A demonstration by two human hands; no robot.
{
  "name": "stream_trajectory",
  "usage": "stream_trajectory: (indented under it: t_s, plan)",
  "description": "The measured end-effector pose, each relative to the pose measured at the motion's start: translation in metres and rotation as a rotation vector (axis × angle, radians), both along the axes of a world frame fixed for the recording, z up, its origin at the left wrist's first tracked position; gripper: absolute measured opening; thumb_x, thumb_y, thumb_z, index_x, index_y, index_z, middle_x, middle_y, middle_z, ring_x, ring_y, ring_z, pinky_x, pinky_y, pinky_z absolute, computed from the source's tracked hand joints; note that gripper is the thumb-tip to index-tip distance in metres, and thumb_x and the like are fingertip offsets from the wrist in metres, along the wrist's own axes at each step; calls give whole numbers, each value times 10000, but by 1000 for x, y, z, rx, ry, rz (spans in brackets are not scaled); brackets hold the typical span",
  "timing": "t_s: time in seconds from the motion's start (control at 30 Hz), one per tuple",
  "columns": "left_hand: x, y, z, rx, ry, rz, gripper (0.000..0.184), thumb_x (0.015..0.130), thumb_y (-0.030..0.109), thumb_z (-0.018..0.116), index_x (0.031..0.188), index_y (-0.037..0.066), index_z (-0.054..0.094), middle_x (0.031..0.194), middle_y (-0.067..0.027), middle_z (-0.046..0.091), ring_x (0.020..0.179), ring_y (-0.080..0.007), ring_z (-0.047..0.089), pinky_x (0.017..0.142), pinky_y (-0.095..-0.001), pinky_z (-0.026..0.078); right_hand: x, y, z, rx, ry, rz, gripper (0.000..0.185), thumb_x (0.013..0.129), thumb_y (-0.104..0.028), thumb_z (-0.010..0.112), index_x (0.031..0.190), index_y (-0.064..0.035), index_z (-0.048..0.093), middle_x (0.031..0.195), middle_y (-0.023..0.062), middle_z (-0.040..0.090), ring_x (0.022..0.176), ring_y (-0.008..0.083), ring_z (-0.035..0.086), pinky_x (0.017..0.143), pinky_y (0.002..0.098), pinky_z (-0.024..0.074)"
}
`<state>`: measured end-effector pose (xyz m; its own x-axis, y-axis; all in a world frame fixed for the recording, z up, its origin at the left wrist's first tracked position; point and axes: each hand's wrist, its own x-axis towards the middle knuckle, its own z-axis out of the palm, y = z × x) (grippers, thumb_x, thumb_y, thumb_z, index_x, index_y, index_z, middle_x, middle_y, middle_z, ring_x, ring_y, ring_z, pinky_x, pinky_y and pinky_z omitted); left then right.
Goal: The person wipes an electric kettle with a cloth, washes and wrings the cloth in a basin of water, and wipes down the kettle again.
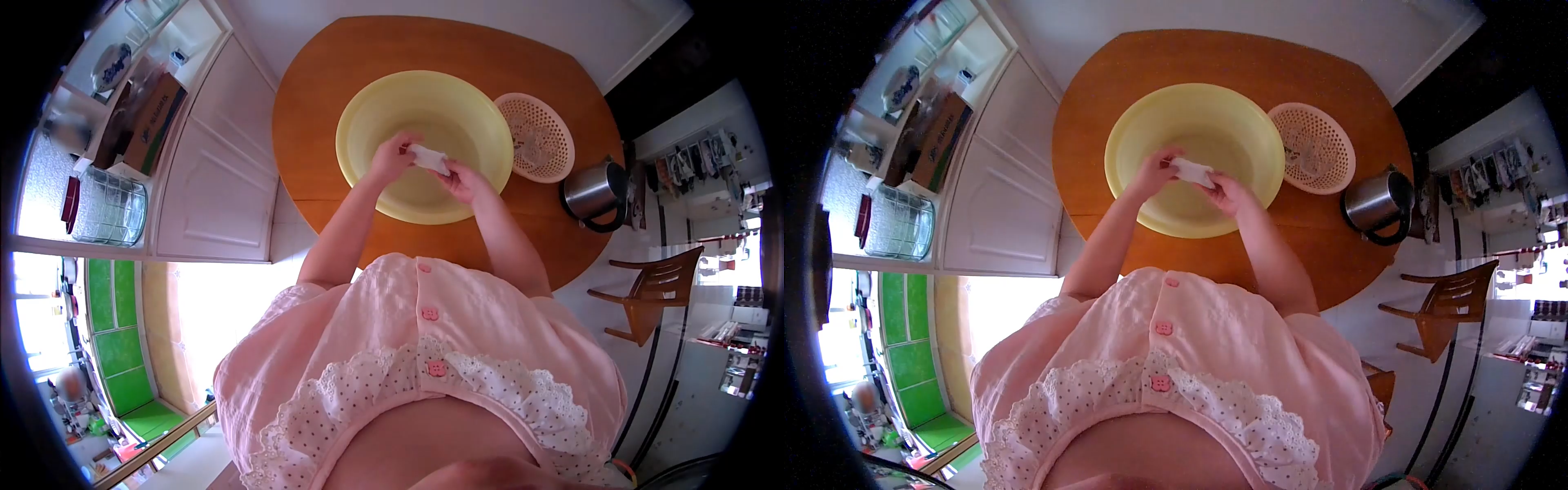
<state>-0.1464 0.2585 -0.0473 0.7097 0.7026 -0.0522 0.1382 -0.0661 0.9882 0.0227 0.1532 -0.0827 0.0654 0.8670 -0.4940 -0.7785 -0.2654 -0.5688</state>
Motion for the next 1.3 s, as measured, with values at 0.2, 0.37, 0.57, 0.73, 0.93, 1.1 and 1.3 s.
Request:
stream_trajectory:
  t_s: [0.2, 0.37, 0.57, 0.73, 0.93, 1.1, 1.3]
  plan:
    - [-9, -11, 12, 377, 6, -143, 264, 732, 15, 602, 994, 48, 600, 1038, -102, 546, 834, -203, 574, 763, -296, 469, 14, 2, 6, -96, 82, -52, 187, 863, -107, 499, 1005, 14, 502, 916, 104, 567, 772, 181, 602, 645, 229, 546]
    - [-9, -3, 14, 402, 91, -208, 245, 764, 71, 605, 1007, 44, 593, 955, -63, 580, 817, -193, 569, 730, -303, 459, 26, -1, 12, -122, 279, 101, 157, 862, -106, 502, 982, -8, 526, 886, 100, 573, 706, 161, 597, 603, 209, 541]
    - [-8, 5, 9, -168, 37, -133, 206, 848, 150, 533, 992, 7, 575, 808, -48, 572, 759, -136, 551, 701, -260, 457, 20, -10, 24, 53, -25, 166, 149, 848, -85, 527, 982, -22, 514, 864, 81, 551, 734, 141, 572, 667, 235, 515]
    - [-2, 18, -8, -742, 37, -5, 176, 833, 183, 555, 898, 21, 569, 782, -46, 565, 653, -99, 532, 614, -216, 472, -4, -5, 42, 426, -1169, 306, 51, 783, -14, 559, 831, -23, 544, 871, 77, 553, 769, 190, 570, 646, 281, 476]
    - [0, 24, -26, -840, 138, -2, 91, 806, 97, 560, 853, 19, 554, 767, -49, 561, 640, -94, 544, 584, -191, 494, -10, -13, 45, 711, -1832, 421, 90, 795, -93, 498, 862, -56, 547, 864, 94, 524, 789, 215, 550, 631, 309, 436]
    - [1, 10, -10, -331, 0, -88, 122, 779, -19, 544, 894, 16, 562, 859, -42, 581, 758, -118, 576, 675, -230, 494, 15, -7, 33, 288, -686, 154, 169, 834, -145, 429, 930, -69, 546, 903, 61, 552, 838, 178, 552, 670, 301, 462]
    - [-1, 1, 10, -57, -216, -178, 114, 756, -98, 515, 796, -13, 578, 980, -69, 592, 887, -157, 576, 760, -237, 469, 39, -6, -15, 102, 317, 237, 375, 899, -260, 380, 1210, -50, 380, 1084, 120, 520, 867, 214, 559, 696, 298, 484]
